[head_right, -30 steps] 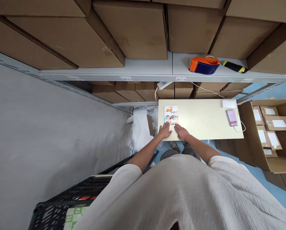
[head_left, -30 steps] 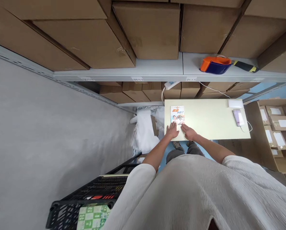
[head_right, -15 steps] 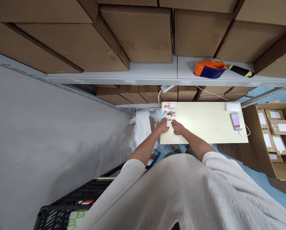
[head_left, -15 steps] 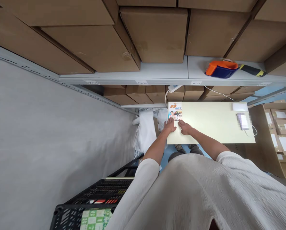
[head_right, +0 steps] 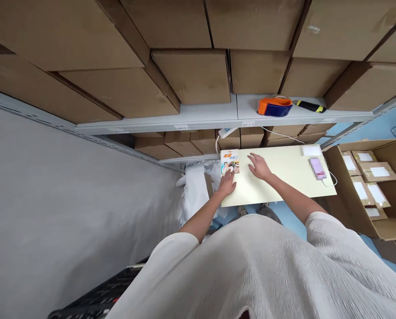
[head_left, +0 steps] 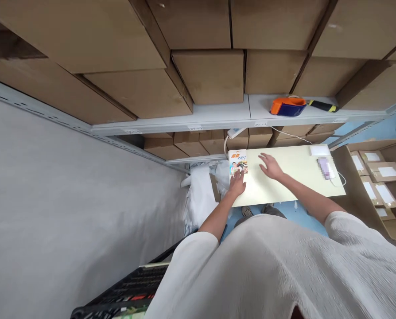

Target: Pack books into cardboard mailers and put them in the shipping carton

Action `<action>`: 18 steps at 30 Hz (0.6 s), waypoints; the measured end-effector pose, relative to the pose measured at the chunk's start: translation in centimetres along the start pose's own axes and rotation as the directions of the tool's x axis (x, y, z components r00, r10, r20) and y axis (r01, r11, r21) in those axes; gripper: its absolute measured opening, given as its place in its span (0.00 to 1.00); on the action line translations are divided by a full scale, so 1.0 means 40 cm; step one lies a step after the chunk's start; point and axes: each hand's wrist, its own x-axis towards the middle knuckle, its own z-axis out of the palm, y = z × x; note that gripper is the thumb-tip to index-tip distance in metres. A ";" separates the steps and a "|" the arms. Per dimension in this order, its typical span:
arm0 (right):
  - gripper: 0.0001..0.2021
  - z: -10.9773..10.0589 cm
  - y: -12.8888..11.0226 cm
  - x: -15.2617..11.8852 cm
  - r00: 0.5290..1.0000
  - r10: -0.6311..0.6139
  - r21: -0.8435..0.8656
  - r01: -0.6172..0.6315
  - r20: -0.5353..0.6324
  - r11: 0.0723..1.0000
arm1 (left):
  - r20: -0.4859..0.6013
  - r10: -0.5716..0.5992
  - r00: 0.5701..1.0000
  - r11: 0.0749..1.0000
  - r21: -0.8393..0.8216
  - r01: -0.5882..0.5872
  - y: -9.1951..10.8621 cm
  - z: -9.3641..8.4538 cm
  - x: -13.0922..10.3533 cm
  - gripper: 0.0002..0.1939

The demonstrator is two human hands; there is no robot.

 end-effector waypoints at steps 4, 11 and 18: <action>0.34 -0.240 0.082 0.051 0.930 0.029 -0.109 -0.074 -0.366 0.991 | -0.086 0.058 0.995 0.997 -0.054 -0.063 0.063 -0.027 -0.006 0.42; 0.37 -0.519 0.146 0.177 0.881 0.034 -0.282 -0.187 -0.473 0.941 | -0.170 0.076 0.983 0.993 -0.079 -0.091 0.164 -0.081 -0.018 0.41; 0.28 -0.553 0.177 0.244 0.900 -0.001 -0.308 -0.148 -0.435 0.940 | -0.157 0.033 0.987 0.999 -0.022 -0.037 0.229 -0.081 -0.046 0.37</action>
